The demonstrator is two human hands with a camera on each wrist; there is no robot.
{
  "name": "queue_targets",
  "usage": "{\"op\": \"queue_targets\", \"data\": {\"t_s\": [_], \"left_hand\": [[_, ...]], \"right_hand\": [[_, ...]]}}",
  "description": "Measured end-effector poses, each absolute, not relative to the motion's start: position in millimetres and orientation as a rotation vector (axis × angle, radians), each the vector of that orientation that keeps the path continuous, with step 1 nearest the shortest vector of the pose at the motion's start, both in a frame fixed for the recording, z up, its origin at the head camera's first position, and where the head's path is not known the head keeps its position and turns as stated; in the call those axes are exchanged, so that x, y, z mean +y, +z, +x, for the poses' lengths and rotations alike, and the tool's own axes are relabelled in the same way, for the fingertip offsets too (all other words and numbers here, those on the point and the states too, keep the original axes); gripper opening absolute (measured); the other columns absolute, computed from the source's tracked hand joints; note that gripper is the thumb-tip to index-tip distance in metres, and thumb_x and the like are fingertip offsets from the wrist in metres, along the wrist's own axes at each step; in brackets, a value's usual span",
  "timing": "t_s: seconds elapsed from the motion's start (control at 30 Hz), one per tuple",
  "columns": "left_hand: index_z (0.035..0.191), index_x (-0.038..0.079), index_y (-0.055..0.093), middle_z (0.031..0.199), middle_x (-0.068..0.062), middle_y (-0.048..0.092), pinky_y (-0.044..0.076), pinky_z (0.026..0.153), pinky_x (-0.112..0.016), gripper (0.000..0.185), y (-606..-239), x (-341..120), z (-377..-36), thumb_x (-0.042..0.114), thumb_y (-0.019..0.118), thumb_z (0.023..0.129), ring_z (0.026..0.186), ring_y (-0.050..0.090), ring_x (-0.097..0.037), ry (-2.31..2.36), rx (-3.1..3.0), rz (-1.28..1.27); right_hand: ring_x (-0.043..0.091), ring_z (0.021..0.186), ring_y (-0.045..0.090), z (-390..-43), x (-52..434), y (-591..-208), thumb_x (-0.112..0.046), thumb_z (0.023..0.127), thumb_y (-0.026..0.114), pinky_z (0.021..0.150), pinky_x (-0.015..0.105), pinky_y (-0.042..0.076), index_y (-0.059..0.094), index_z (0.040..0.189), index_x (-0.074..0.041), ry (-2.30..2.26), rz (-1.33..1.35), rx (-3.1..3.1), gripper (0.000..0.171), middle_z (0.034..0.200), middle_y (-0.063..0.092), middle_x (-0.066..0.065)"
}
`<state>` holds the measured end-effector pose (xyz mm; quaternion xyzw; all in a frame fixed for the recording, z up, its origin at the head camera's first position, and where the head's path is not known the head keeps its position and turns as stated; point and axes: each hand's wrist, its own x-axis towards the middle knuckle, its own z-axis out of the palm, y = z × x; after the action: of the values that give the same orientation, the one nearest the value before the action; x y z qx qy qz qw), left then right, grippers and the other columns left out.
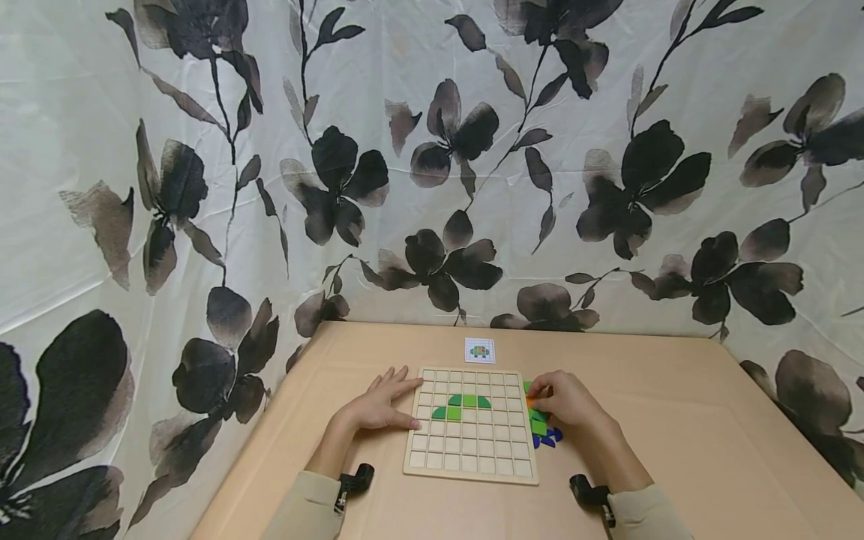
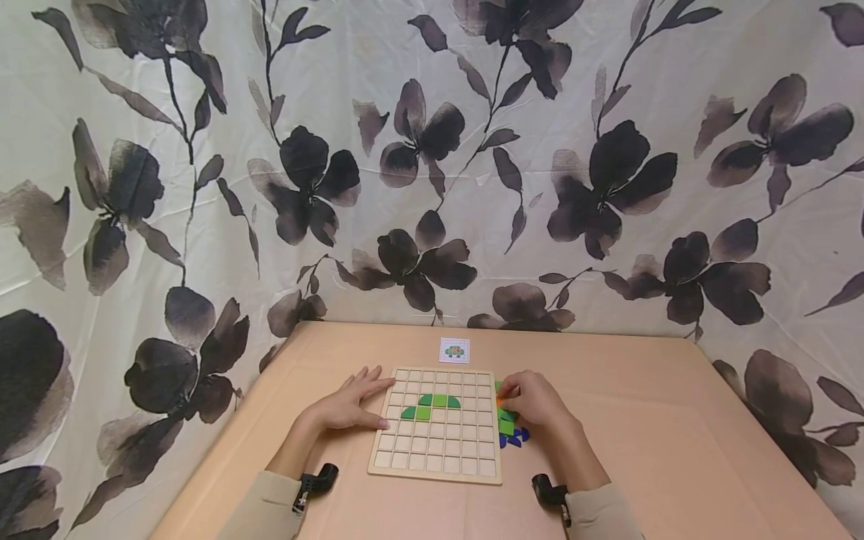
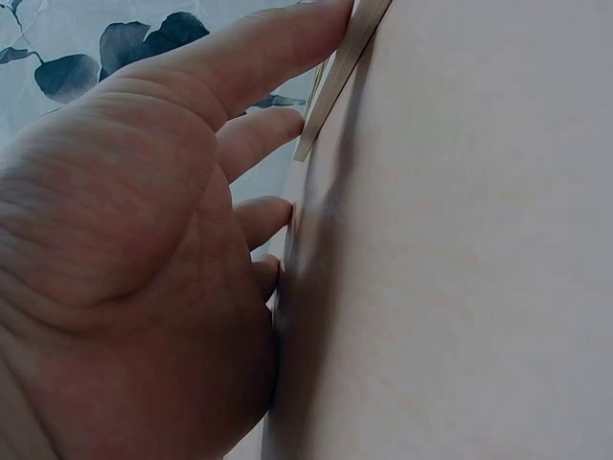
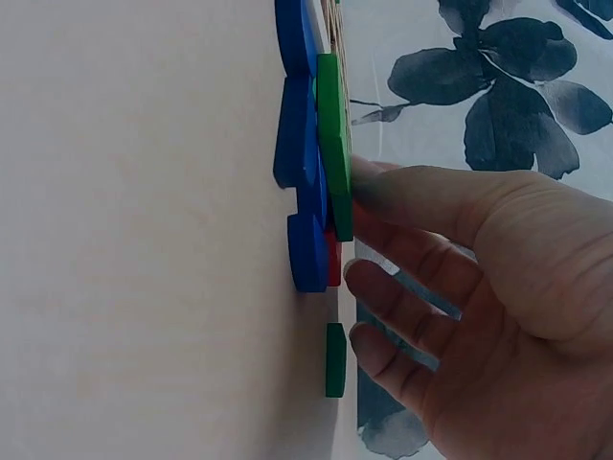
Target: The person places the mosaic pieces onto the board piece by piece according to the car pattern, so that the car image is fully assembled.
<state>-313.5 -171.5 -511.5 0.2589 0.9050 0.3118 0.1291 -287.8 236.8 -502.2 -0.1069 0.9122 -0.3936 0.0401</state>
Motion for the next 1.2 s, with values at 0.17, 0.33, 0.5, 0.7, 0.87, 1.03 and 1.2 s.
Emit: {"op": "queue_targets", "data": {"t_s": [0.17,0.33,0.5,0.7,0.87,1.03,1.2], "left_hand": [[0.159,0.020,0.045,0.173,-0.024,0.014,-0.004,0.129,-0.063,0.089,-512,-171,-314,0.048,0.083,0.083,0.161,0.000,-0.048,0.913,2.632,0.751],[0.159,0.020,0.046,0.173,-0.024,0.014,-0.004,0.129,-0.064,0.088,-513,-170,-314,0.047,0.083,0.084,0.161,0.000,-0.048,0.915,2.636,0.749],[0.159,0.020,0.046,0.173,-0.024,0.014,-0.004,0.129,-0.063,0.088,-513,-169,-314,0.048,0.083,0.084,0.161,0.000,-0.047,0.910,2.638,0.748],[0.159,0.020,0.046,0.173,-0.024,0.014,-0.003,0.129,-0.064,0.088,-511,-167,-315,0.048,0.083,0.084,0.160,0.001,-0.048,0.911,2.640,0.746],[0.158,0.019,0.046,0.172,-0.024,0.014,-0.003,0.129,-0.064,0.087,-510,-166,-314,0.047,0.083,0.084,0.160,0.001,-0.048,0.918,2.640,0.741],[0.158,0.020,0.046,0.173,-0.024,0.014,-0.004,0.129,-0.064,0.087,-510,-164,-314,0.047,0.083,0.084,0.160,0.001,-0.048,0.915,2.644,0.731],[0.158,0.020,0.046,0.173,-0.024,0.014,-0.003,0.129,-0.064,0.087,-510,-163,-314,0.047,0.083,0.084,0.160,0.001,-0.048,0.911,2.649,0.725]], "right_hand": [[0.018,0.068,0.059,-290,238,-502,0.001,0.091,0.075,0.051,0.028,0.057,0.078,0.097,-0.008,-1.197,-0.322,2.798,0.011,0.084,0.067,0.004],[0.018,0.070,0.058,-292,240,-503,0.001,0.091,0.076,0.051,0.028,0.056,0.078,0.096,-0.009,-1.181,-0.331,2.816,0.011,0.084,0.067,0.003],[0.018,0.069,0.058,-294,243,-504,0.000,0.091,0.076,0.050,0.028,0.056,0.077,0.096,-0.008,-1.184,-0.385,2.807,0.010,0.083,0.067,0.003],[0.018,0.070,0.058,-297,246,-504,-0.001,0.090,0.077,0.050,0.028,0.055,0.078,0.096,-0.009,-1.180,-0.383,2.807,0.010,0.082,0.067,0.002],[0.017,0.070,0.057,-299,246,-503,-0.002,0.089,0.079,0.050,0.028,0.053,0.078,0.096,-0.010,-1.140,-0.394,2.845,0.010,0.082,0.067,0.001],[0.017,0.070,0.058,-301,247,-503,-0.003,0.089,0.079,0.050,0.027,0.053,0.079,0.096,-0.011,-1.121,-0.396,2.857,0.011,0.083,0.068,0.001],[0.017,0.071,0.057,-303,248,-503,-0.003,0.089,0.079,0.051,0.026,0.052,0.079,0.096,-0.013,-1.073,-0.393,2.885,0.012,0.082,0.067,-0.001]]}}
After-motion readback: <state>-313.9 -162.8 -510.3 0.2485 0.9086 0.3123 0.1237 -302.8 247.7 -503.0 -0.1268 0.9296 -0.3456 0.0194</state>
